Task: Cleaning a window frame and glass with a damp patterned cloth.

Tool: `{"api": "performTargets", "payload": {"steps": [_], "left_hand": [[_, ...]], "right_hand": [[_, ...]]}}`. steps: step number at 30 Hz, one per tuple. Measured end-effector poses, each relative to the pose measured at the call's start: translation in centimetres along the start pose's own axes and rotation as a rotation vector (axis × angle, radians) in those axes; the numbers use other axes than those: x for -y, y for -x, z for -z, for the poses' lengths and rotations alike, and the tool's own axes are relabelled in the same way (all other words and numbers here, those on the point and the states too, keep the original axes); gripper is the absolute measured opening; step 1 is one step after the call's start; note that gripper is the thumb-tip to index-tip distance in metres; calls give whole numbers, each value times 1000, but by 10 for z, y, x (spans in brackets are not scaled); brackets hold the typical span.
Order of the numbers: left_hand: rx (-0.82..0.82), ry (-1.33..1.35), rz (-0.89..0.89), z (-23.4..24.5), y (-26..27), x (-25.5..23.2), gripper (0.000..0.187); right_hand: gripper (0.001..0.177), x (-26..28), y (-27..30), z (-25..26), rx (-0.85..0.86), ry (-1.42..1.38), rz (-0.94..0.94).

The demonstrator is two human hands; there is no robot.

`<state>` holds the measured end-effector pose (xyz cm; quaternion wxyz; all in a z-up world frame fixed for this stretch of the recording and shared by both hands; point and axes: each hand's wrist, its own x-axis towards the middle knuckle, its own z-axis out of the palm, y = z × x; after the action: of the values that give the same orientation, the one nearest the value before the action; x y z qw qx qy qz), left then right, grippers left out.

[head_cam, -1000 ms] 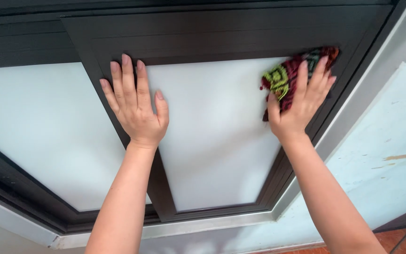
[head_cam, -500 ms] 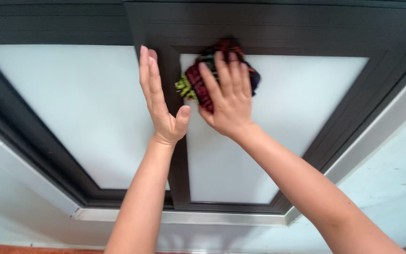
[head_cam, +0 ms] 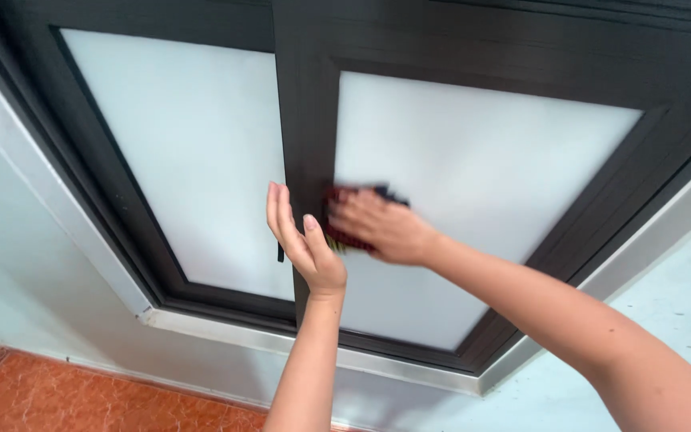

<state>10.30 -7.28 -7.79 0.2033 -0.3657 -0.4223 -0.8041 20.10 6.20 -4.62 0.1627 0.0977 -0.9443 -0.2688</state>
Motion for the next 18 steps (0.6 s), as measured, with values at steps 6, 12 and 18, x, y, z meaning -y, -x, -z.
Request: {"api": "performTargets", "payload": {"steps": [6,12,18], "left_hand": [[-54,-122,179,20,41,-20,46],[-123,-111,328,20,55,-11,43],[-160,-119,329,9,50,21,42]], "right_hand": [[60,-9,13,-1,-10,-104,-29],[84,-57,-12,84,-450,229,-305],[89,0,-12,5,-103,44,-216]]}}
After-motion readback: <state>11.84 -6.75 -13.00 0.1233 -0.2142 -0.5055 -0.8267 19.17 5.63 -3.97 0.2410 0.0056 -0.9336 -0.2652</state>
